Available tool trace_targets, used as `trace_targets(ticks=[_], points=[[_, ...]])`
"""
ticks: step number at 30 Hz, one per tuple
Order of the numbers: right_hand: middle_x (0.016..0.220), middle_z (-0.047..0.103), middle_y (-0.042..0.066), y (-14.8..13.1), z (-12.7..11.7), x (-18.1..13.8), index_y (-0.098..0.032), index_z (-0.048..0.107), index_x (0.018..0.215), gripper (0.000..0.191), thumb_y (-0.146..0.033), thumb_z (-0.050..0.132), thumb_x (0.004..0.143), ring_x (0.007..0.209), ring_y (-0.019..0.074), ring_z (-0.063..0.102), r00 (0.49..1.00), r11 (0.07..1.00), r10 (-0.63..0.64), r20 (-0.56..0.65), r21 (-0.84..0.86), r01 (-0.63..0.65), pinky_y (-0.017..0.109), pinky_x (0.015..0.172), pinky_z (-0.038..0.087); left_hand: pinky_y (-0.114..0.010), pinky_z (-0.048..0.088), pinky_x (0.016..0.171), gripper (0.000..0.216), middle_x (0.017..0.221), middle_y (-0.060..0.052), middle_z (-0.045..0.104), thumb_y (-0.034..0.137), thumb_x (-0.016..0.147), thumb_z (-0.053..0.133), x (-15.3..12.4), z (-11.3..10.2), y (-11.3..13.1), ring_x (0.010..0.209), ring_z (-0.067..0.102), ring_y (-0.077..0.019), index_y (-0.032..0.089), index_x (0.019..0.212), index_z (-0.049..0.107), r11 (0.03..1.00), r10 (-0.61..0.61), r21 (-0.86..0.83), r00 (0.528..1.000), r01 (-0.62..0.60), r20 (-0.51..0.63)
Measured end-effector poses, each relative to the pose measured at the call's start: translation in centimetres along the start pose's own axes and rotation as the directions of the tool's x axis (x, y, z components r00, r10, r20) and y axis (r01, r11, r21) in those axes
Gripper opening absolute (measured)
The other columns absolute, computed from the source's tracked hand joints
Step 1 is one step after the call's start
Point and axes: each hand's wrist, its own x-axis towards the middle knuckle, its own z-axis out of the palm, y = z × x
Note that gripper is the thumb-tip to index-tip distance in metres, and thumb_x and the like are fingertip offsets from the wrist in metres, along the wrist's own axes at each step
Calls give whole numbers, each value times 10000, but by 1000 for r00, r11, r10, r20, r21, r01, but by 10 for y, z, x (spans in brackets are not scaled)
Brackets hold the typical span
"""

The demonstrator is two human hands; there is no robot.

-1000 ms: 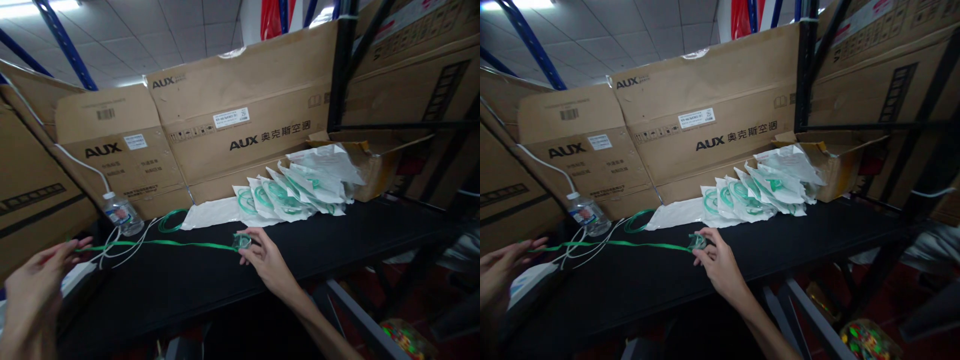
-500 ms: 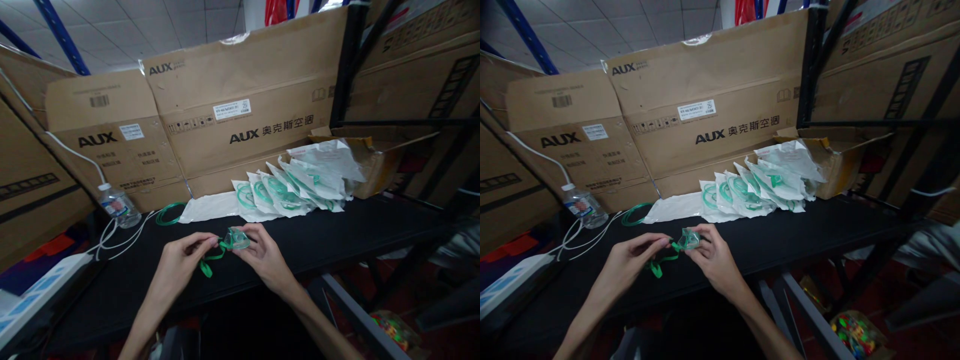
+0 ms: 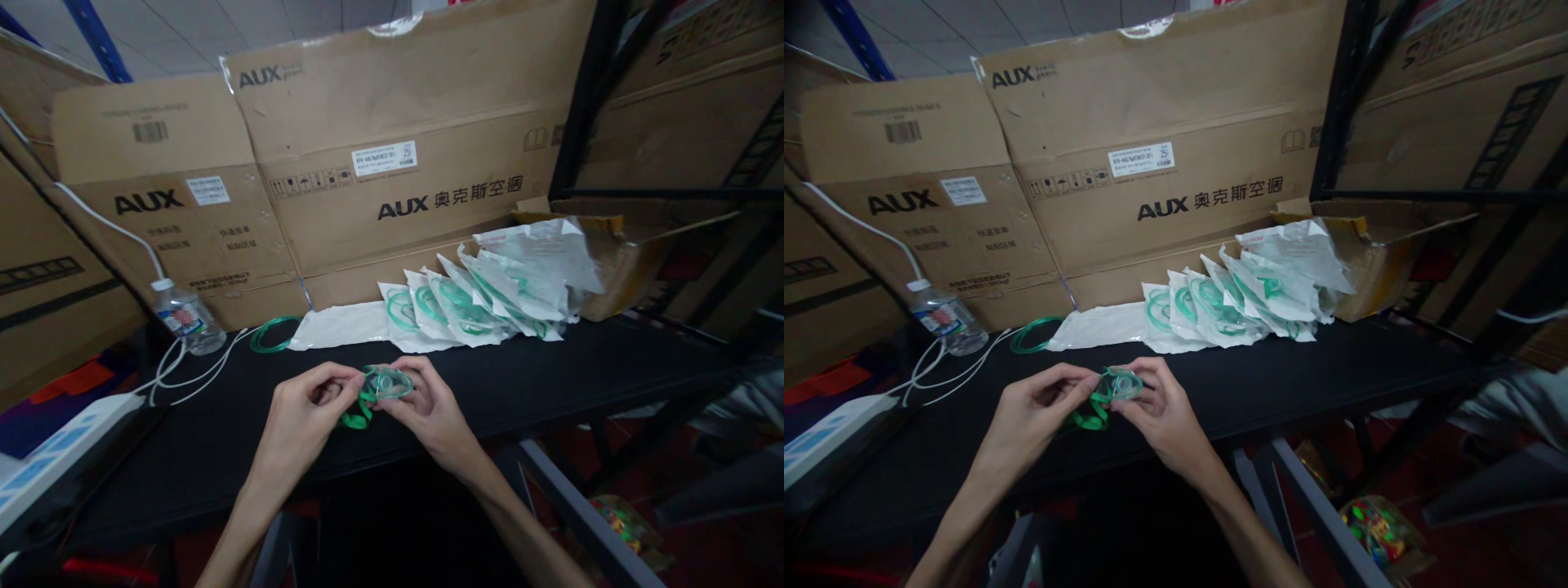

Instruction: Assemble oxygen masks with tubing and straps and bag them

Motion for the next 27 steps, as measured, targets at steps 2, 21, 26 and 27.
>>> trace_targets(ticks=[2,21,26,27], points=[[1169,711,29,0,0,0,-259,559,1083,366,-234,793,802,1021,179,722,1000,1000,-5,0,0,5,327,930,573,-227,438,556,281,704,-13,686,452,856,673,0,0,0,612,577,-144,188,873,766,1000,-8,-13,1000,8,-2],[1312,678,65,5,-2,1,-260,580,1059,324,-222,788,814,1215,218,659,997,997,-70,25,-21,71,369,1009,554,-249,517,584,293,774,-29,745,464,820,710,-3,8,3,679,660,-178,185,877,779,988,-62,-145,997,54,-46],[1372,640,76,7,-2,-1,-255,592,1054,284,-191,757,832,1217,223,661,995,995,-79,57,-60,83,384,1028,540,-264,537,647,309,821,-38,763,484,827,710,-4,10,-2,736,679,-192,193,898,784,991,-74,-116,997,70,-29],[1387,628,78,7,-2,-2,-256,590,1063,284,-181,744,837,1219,221,659,995,994,-81,65,-70,86,387,1035,535,-266,541,662,306,827,-39,766,483,827,714,-4,11,-2,748,684,-194,193,897,779,989,-78,-127,996,74,-34]])
